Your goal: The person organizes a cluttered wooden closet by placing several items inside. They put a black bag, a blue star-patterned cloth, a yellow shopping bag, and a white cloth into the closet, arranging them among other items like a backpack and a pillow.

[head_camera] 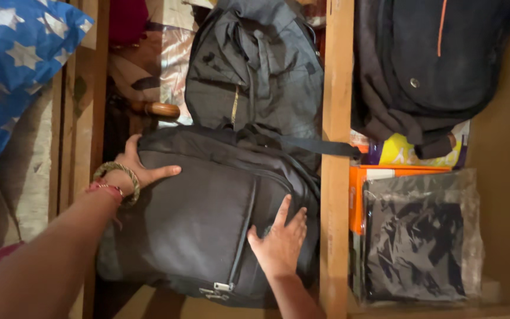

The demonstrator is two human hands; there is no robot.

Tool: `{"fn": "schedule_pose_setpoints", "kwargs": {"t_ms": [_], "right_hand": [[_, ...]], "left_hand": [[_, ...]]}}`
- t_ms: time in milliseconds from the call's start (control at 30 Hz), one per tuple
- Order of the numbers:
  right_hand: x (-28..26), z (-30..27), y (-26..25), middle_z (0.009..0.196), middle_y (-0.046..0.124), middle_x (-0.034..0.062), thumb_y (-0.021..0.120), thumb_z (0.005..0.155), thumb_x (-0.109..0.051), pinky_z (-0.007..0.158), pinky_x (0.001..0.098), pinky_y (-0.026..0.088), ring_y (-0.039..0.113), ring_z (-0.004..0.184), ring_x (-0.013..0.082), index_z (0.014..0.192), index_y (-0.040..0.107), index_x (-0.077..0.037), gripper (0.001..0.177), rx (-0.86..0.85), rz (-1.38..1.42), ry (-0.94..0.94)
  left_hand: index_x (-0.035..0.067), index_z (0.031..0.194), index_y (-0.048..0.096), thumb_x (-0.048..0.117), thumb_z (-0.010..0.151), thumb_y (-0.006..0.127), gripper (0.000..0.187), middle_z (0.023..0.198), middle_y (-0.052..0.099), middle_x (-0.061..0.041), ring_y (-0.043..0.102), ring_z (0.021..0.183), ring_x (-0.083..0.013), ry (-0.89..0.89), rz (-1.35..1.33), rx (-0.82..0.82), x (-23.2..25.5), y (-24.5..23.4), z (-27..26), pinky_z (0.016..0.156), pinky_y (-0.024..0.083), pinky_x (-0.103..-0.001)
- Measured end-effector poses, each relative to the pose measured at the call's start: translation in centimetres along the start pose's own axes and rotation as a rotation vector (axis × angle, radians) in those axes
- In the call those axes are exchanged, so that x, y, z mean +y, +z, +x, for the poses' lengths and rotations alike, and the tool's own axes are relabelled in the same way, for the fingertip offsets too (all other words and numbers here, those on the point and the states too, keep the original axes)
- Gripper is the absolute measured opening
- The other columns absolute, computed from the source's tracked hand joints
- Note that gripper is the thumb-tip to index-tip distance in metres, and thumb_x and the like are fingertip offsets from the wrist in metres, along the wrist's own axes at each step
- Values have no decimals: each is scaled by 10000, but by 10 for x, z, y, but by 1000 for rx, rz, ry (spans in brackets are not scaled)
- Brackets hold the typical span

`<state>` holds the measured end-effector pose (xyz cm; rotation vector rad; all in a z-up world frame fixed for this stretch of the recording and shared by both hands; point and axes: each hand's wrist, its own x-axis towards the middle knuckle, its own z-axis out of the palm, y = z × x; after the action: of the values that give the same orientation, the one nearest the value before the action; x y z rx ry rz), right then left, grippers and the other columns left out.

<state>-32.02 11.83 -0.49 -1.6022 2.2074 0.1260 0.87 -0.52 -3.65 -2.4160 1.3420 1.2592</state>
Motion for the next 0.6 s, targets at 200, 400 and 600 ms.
{"fn": "schedule_pose_setpoints", "kwargs": {"t_ms": [200, 400, 600], "right_hand": [[6, 33, 1, 1453, 233, 482, 841, 679, -329, 1166, 588, 245, 314, 1377, 570, 1609, 51, -113, 1239, -23, -90, -14], [11, 33, -35, 1383, 415, 277, 733, 757, -130, 962, 525, 510, 589, 1095, 443, 1643, 102, -330, 1106, -146, -162, 32], [-5, 26, -81, 1379, 397, 276, 656, 821, -29, 1025, 488, 501, 539, 1206, 415, 1685, 103, -339, 1072, -347, -331, 8]], "left_hand": [[192, 1640, 131, 729, 509, 862, 1450, 1467, 529, -265, 520, 1379, -405, -102, -133, -27, 2, 9, -28, 1144, 431, -457], [114, 1617, 201, 755, 500, 823, 1430, 1490, 523, -239, 512, 1400, -381, -174, -318, -10, -6, 22, -47, 1145, 435, -452], [61, 1622, 211, 756, 576, 829, 1400, 1512, 493, -272, 480, 1421, -396, -241, -369, -52, -39, 45, -34, 1172, 404, -452]]}}
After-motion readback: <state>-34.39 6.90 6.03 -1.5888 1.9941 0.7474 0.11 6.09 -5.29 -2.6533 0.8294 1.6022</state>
